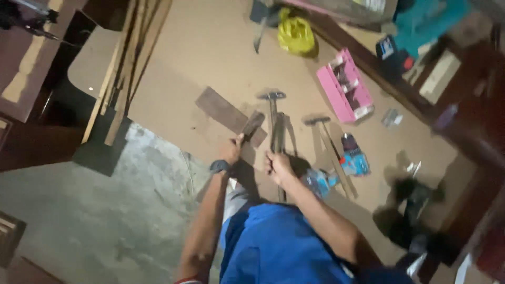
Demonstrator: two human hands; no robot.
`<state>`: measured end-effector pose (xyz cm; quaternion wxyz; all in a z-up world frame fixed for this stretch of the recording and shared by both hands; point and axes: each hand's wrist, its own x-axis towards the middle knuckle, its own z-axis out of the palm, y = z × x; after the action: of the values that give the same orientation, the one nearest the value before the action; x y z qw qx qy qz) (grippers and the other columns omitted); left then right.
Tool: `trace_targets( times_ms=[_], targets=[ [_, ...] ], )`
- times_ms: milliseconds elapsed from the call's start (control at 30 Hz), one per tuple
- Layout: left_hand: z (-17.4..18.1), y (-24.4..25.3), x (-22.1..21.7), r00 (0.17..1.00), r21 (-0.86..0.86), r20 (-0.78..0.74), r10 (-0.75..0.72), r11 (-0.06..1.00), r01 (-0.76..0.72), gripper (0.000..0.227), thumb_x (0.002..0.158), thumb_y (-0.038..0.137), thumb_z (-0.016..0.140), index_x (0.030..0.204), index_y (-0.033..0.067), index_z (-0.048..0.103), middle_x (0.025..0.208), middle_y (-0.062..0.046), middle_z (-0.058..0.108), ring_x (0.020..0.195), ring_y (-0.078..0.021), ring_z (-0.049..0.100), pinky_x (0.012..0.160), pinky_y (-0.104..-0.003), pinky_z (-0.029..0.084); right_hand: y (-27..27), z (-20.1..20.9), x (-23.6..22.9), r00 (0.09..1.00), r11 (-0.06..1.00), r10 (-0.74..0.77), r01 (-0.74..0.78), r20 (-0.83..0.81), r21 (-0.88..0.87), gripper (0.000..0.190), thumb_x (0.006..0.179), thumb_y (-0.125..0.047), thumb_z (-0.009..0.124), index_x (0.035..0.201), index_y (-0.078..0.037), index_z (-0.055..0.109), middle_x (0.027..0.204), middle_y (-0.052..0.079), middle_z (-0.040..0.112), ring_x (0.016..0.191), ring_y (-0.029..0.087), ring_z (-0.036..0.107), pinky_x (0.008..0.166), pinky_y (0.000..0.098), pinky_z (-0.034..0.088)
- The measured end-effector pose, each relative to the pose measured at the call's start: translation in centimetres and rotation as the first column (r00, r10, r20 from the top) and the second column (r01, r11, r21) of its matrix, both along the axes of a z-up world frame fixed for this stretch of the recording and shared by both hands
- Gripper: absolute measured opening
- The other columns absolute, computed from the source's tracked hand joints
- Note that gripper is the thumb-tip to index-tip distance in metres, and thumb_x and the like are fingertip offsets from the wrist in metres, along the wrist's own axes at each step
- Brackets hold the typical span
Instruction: The person hammers two wooden pieces together on a workbench, repeatedly checks the fit with a metal clamp, and adjusts the alignment. The person uses a hammer and a clamp to join the pieces.
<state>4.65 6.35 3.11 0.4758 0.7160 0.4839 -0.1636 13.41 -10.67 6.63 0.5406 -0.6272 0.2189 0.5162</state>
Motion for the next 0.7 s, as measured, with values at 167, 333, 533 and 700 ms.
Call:
trace_targets(
  times_ms=[167, 333, 533, 700],
  targets=[
    [2.9, 2.4, -0.8, 0.999, -0.059, -0.035, 0.025, 0.998, -0.027, 0.080, 0.096, 0.076, 0.044, 0.116, 0.0056, 0.076, 0.120, -0.019, 0.074, 0.120, -0.0367, 0.067, 0.099, -0.050, 0.054, -2.1, -5.2, 4.1, 0.932, 0.952, 0.104, 0.008, 0.348, -0.306, 0.032, 0.103, -0.033, 0.057, 0.078, -0.013, 0.061, 0.061, 0.001, 0.053, 0.043, 0.013, 0.051, 0.039, 0.0311, 0.038],
    [4.9, 2.4, -0.9, 0.988, -0.072, 0.002, 0.155, 0.985, -0.155, 0.084, 0.089, 0.079, 0.057, 0.121, 0.0030, 0.074, 0.122, -0.021, 0.072, 0.123, -0.0416, 0.064, 0.102, -0.053, 0.051, -1.3, -8.7, 9.8, 0.780, 0.844, 0.344, -0.012, 0.523, -0.536, 0.043, 0.096, -0.031, 0.066, 0.124, 0.001, 0.058, 0.104, 0.019, 0.068, 0.093, 0.033, 0.074, 0.071, 0.0476, 0.059],
    [8.6, 2.0, -1.6, 0.987, -0.188, 0.040, 0.156, 0.971, -0.146, 0.100, 0.082, 0.077, 0.060, 0.144, -0.0019, 0.056, 0.138, -0.028, 0.062, 0.135, -0.0443, 0.055, 0.111, -0.058, 0.044, 0.1, 5.7, 4.3, 0.543, 0.658, 0.644, -0.033, 0.539, -0.752, 0.075, 0.089, -0.029, 0.067, 0.150, 0.003, 0.036, 0.148, 0.033, 0.042, 0.133, 0.053, 0.044, 0.105, 0.0592, 0.034],
    [3.6, 1.5, -2.8, 0.971, -0.131, 0.160, 0.178, 0.979, -0.158, 0.092, 0.092, 0.075, 0.057, 0.144, -0.0010, 0.052, 0.139, -0.030, 0.060, 0.135, -0.0469, 0.054, 0.111, -0.061, 0.044, -1.6, 2.9, 0.4, 0.023, 0.526, 0.838, -0.304, 0.545, -0.795, 0.065, 0.096, -0.027, 0.063, 0.151, -0.003, 0.039, 0.146, 0.027, 0.044, 0.124, 0.048, 0.053, 0.101, 0.0580, 0.040]
  ],
)
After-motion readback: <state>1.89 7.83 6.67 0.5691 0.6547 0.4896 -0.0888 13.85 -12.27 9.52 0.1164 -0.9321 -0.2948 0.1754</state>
